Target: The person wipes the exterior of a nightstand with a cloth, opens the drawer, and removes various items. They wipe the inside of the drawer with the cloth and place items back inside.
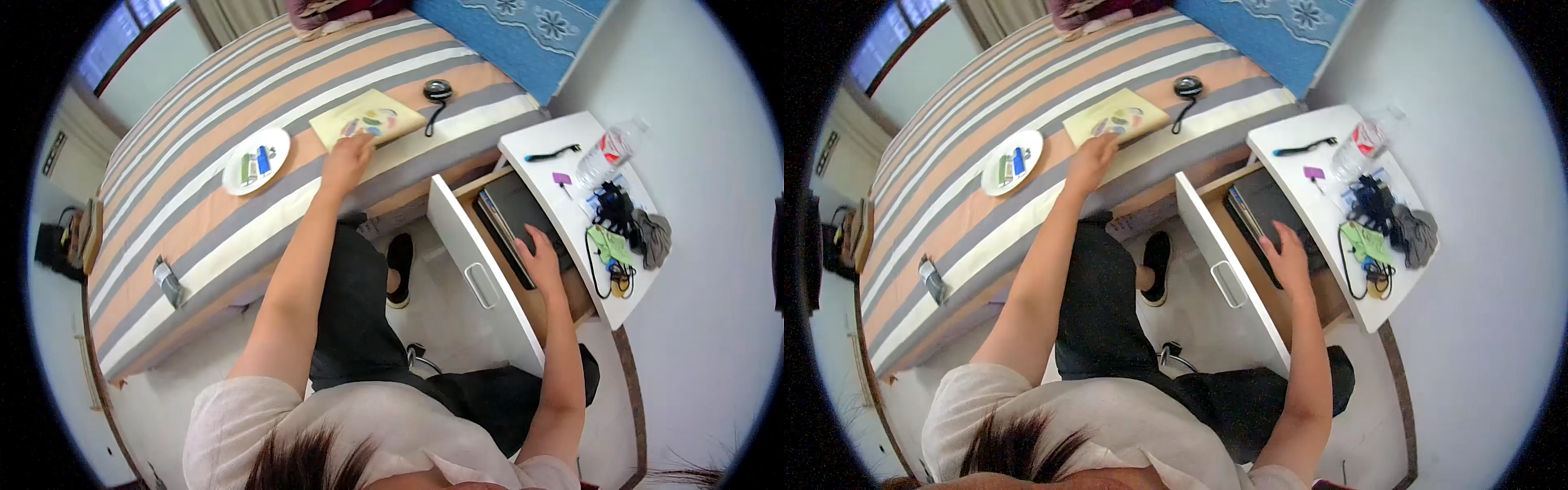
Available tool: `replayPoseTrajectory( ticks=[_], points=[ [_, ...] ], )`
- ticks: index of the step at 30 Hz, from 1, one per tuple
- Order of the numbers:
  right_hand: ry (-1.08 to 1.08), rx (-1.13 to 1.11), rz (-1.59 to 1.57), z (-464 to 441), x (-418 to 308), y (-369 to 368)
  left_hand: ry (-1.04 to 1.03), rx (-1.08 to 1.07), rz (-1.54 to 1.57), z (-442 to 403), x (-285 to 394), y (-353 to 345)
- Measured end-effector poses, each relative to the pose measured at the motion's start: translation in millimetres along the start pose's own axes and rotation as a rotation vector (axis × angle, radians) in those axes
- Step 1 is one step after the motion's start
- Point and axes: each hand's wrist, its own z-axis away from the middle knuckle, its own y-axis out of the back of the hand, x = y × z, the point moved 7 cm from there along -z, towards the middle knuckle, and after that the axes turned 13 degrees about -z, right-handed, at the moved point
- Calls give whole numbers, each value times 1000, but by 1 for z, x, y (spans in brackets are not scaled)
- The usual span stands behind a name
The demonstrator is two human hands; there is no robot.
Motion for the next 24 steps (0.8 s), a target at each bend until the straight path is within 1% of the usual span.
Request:
replayPoseTrajectory(
  ticks=[3,5,6,7,9,11,12,13,15,16,18,19,21,24],
  points=[
    [-93,-88,-583,6,-22,-25,95,252,333,4,6,19],
    [-126,-49,-820,9,-53,-30,248,84,476,18,44,42],
    [-132,-3,-872,8,-66,-31,104,142,570,22,63,44],
    [-133,38,-921,9,-79,-33,16,134,522,29,84,43],
    [-178,117,-1212,16,-108,-39,-147,142,430,54,131,43],
    [-184,207,-1403,21,-132,-41,-441,157,271,90,176,33],
    [-139,265,-1502,22,-132,-43,-540,108,264,112,194,24],
    [-74,433,-1428,33,-139,-29,-636,59,254,135,211,17],
    [-204,572,-1486,57,-108,-32,-670,-52,150,162,232,20],
    [-174,586,-1563,67,-102,-30,-714,-62,114,172,236,25],
    [-230,581,-1653,87,-89,-20,-802,-79,37,186,244,31],
    [-251,581,-1694,97,-82,-13,-840,-96,67,193,246,36],
    [-341,494,-1717,112,-73,-5,-913,-77,134,206,247,41],
    [-424,459,-1723,127,-63,-5,-991,65,52,210,240,33]
  ],
)
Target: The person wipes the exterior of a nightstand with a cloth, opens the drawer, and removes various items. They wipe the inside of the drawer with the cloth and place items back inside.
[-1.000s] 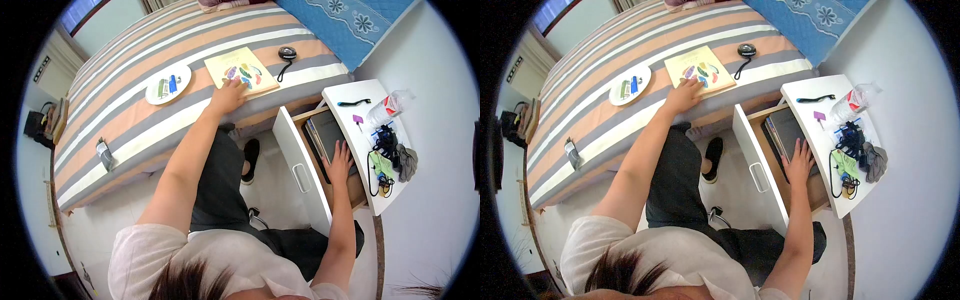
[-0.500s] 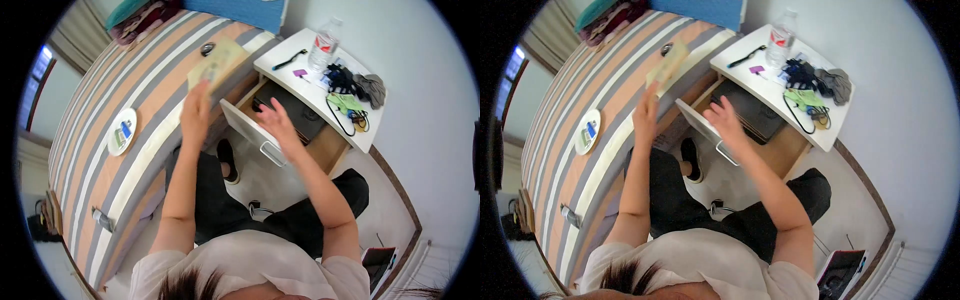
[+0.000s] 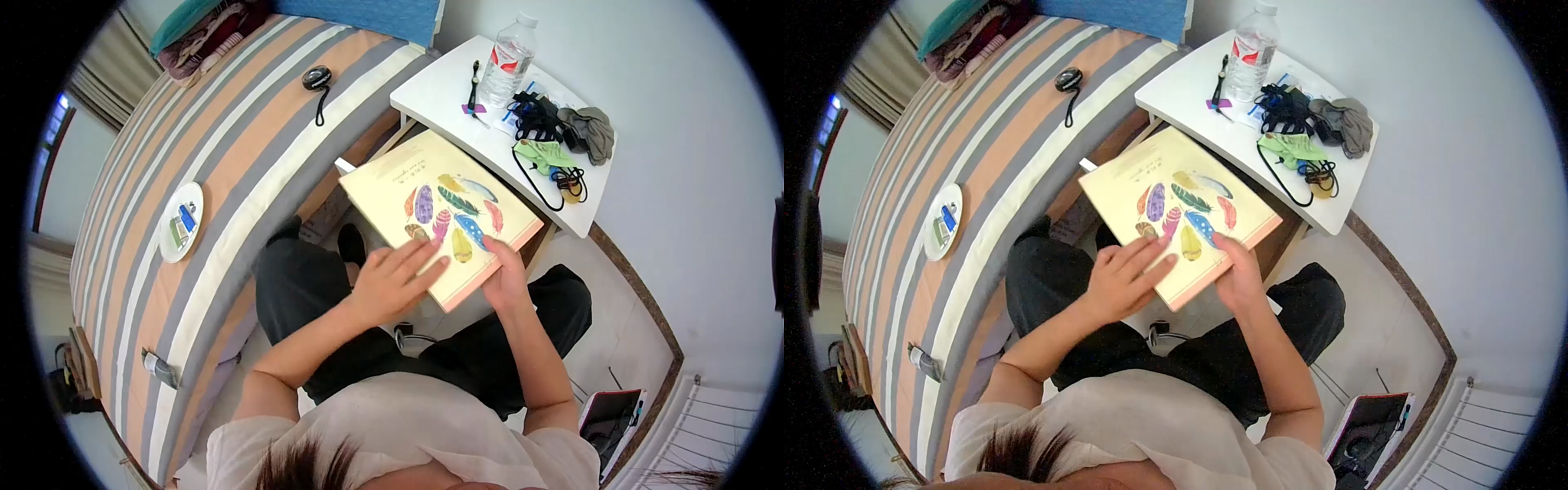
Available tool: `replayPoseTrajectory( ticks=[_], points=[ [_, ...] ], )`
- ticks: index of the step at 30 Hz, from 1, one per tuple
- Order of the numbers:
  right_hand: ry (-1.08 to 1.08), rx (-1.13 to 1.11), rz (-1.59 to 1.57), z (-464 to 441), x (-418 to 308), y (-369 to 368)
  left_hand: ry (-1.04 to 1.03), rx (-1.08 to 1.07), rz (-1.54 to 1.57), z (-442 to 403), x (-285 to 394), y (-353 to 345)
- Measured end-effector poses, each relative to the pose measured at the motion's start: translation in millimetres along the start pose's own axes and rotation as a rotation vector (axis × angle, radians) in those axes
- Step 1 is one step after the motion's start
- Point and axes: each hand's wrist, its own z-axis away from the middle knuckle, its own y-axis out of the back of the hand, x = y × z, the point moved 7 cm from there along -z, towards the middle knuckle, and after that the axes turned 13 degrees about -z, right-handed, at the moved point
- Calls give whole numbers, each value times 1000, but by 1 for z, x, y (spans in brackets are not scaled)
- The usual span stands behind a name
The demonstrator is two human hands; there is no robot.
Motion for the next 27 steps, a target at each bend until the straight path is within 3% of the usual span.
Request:
replayPoseTrajectory(
  ticks=[4,10,17,22,25,27],
  points=[
    [-92,23,-5,0,-7,19,9,23,-169,-14,-32,-5],
    [-151,46,-18,-30,-23,38,-223,-60,-166,-52,-43,-32],
    [85,114,117,-71,-43,76,-346,-31,-312,-69,-45,-77],
    [160,210,196,-98,-57,79,-248,-262,-34,-87,-55,-111],
    [211,223,248,-130,-62,95,-194,-632,-141,-103,-66,-128],
    [308,232,291,-135,-66,102,-214,-566,-137,-103,-76,-147]
  ],
)
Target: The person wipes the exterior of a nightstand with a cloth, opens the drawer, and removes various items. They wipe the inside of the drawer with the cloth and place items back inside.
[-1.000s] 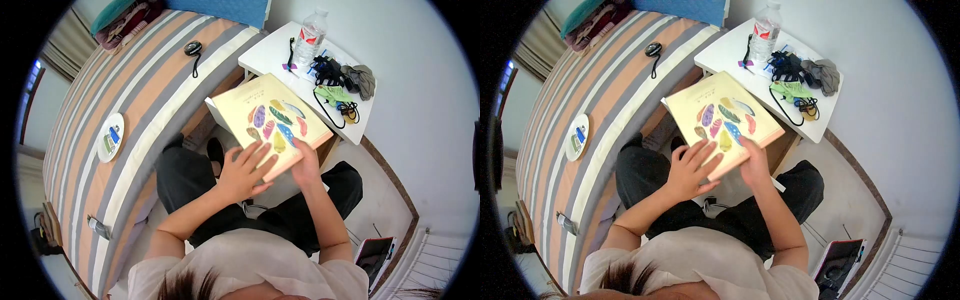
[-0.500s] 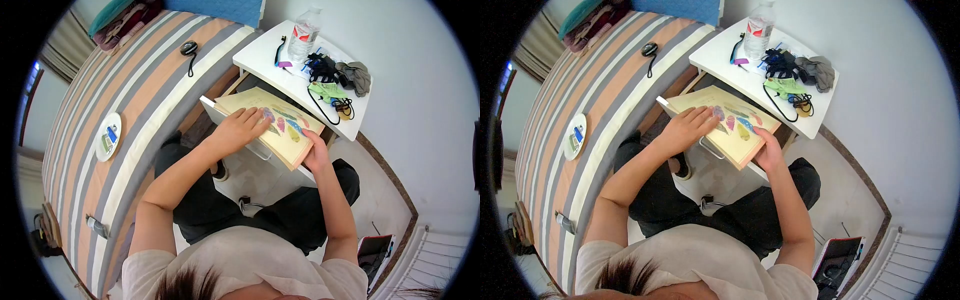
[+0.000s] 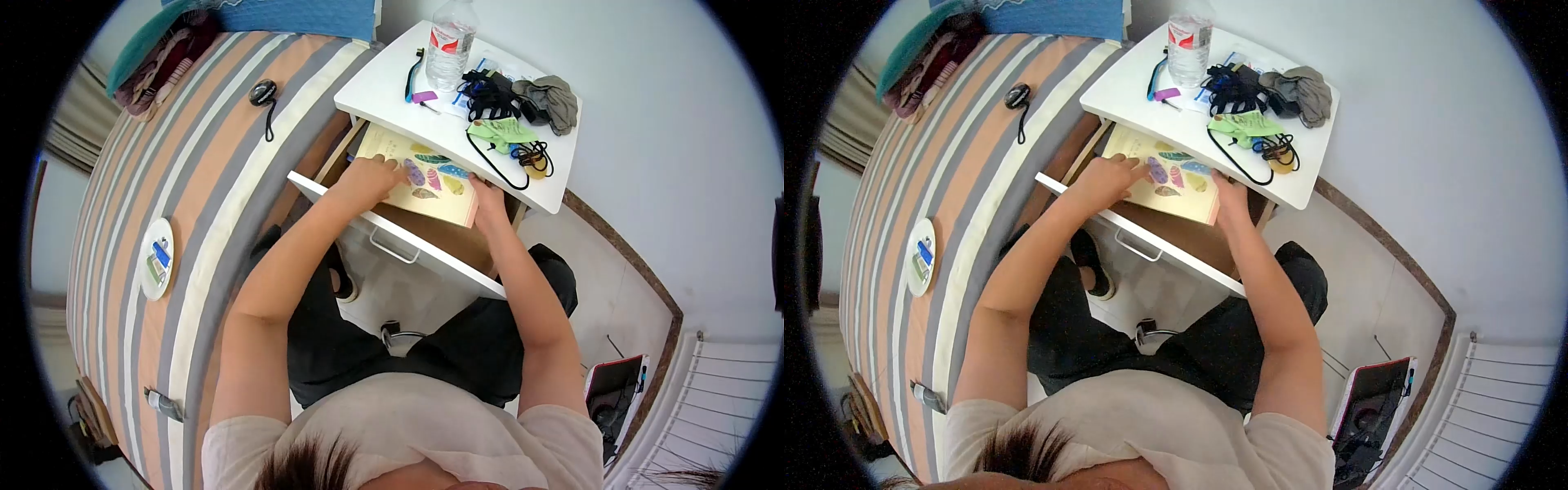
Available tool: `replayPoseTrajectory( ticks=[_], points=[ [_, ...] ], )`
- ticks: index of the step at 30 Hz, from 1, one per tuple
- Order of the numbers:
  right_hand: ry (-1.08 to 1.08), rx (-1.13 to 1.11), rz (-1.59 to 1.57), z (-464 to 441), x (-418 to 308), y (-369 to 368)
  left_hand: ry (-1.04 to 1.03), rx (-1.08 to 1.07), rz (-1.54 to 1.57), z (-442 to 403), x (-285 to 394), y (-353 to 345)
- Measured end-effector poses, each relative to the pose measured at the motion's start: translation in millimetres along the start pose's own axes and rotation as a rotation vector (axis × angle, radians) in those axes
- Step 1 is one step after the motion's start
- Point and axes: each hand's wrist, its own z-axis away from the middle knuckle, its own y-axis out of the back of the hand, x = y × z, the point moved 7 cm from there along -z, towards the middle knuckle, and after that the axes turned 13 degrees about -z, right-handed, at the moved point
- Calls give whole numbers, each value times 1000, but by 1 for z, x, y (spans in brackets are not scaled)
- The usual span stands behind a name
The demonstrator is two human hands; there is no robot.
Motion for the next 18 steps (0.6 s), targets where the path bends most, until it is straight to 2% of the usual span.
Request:
replayPoseTrajectory(
  ticks=[2,3,6,10,12,14,18],
  points=[
    [80,29,80,5,0,1,-25,-17,98,-3,-2,-7],
    [239,18,87,15,-5,-6,-7,-23,222,-4,-4,-8],
    [102,43,-43,19,-2,4,-30,66,-49,-8,4,-8],
    [78,93,-166,8,-1,8,-32,102,-89,-21,13,-16],
    [131,126,-34,-1,-5,15,-52,274,-223,-26,11,-12],
    [158,156,169,0,-10,17,-25,303,-193,-30,0,-1],
    [86,114,534,-3,-8,7,53,188,-111,-32,-9,-21]
  ],
)
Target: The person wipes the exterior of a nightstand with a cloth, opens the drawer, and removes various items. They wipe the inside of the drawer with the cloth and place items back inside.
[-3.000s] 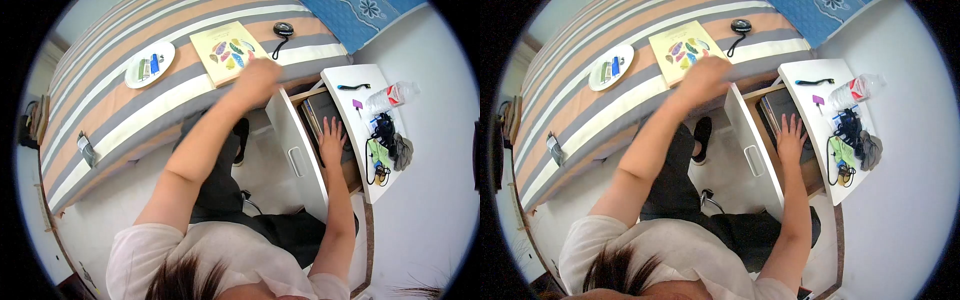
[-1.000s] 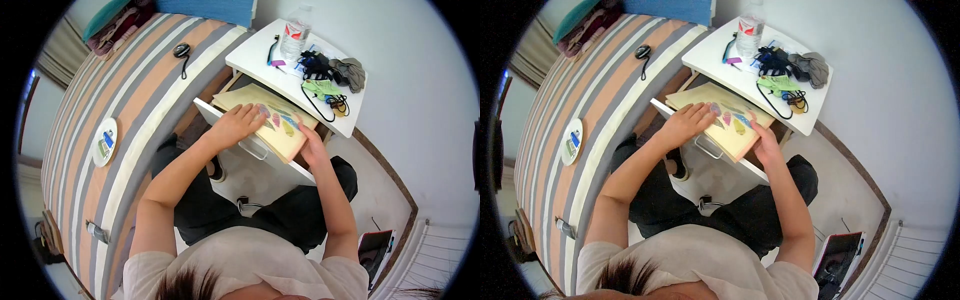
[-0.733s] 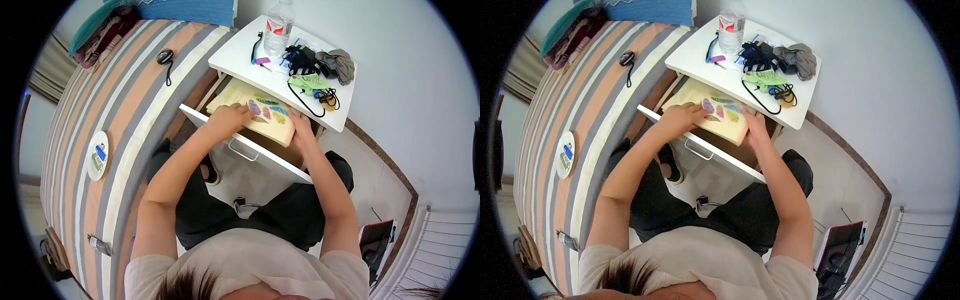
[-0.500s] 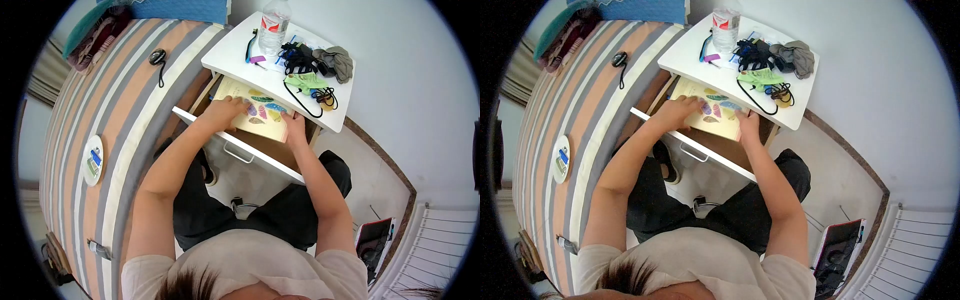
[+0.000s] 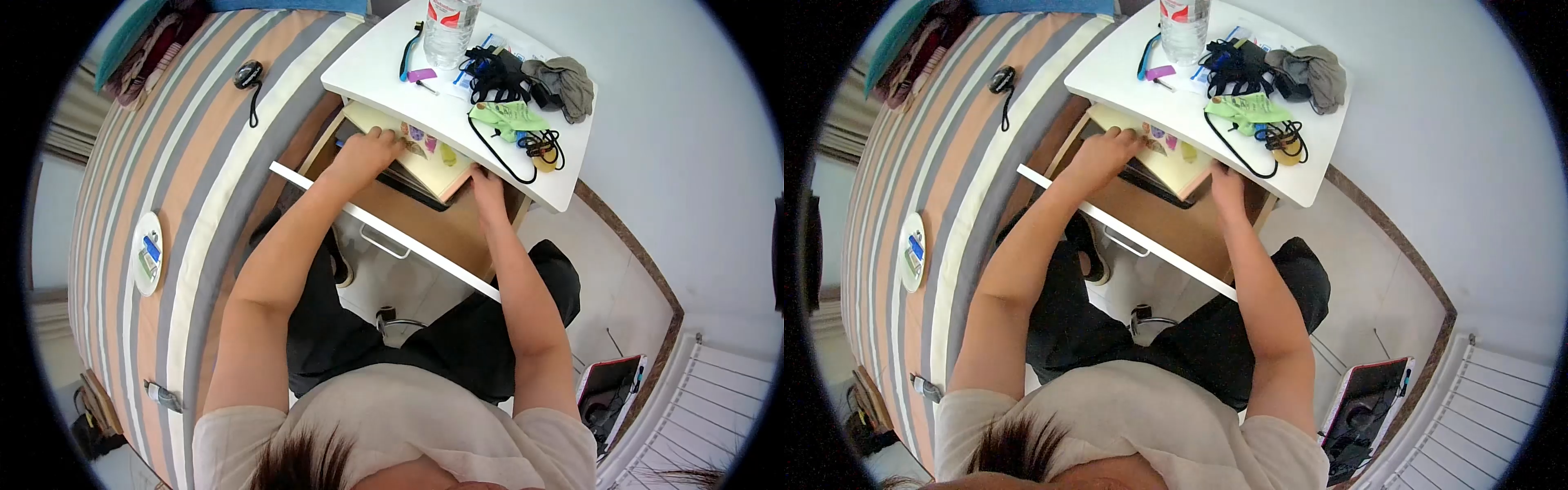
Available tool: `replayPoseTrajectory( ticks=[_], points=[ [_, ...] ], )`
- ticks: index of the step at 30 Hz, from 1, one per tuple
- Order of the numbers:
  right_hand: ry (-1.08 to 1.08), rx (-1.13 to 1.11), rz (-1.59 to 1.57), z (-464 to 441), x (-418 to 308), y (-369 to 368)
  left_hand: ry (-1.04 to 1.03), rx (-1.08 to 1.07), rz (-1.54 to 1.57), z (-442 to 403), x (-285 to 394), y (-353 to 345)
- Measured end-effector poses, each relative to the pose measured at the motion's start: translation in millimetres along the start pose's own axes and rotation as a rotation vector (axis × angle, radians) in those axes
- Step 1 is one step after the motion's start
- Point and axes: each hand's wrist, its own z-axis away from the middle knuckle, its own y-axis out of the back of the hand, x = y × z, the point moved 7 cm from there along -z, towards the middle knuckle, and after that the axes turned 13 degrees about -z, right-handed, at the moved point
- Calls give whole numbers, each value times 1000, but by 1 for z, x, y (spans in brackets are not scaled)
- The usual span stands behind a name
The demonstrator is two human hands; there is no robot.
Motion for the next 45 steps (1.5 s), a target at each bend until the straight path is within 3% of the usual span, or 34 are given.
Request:
replayPoseTrajectory(
  ticks=[1,4,7,10,11,12,14,16,19,26,32,37,40,41,43,44,45],
  points=[
    [0,-6,104,-1,-3,-2,1,-20,-37,0,3,-2],
    [304,-216,373,-20,-14,-13,63,-73,-33,0,6,-2],
    [655,-192,510,-41,-6,-13,-6,-3,96,-5,2,3],
    [651,-141,418,-40,-3,-15,-39,159,148,-5,-10,9],
    [531,-175,303,-43,2,-15,74,96,236,-5,-31,-1],
    [449,-181,394,-39,-2,-16,185,34,324,-2,-54,-14],
    [414,-174,401,-37,1,-14,511,25,401,10,-97,-33],
    [368,-122,447,-32,3,-13,619,48,546,21,-124,-75],
    [247,-53,457,-23,5,-14,650,-84,583,22,-121,-93],
    [-19,-143,184,-31,32,-11,546,-359,380,32,-107,-41],
    [173,-209,509,-4,-5,-22,562,-273,343,31,-104,-47],
    [128,-288,652,4,-16,-19,639,-308,386,30,-101,-40],
    [337,-227,648,28,-36,-7,564,-227,320,32,-92,-33],
    [566,-161,738,48,-53,-6,470,-117,228,30,-88,-26],
    [279,-307,669,81,-78,-6,288,95,44,31,-77,-13],
    [128,-373,632,92,-85,-9,261,14,72,28,-74,-17],
    [143,-345,634,91,-94,-6,230,-71,101,26,-72,-19]
  ],
)
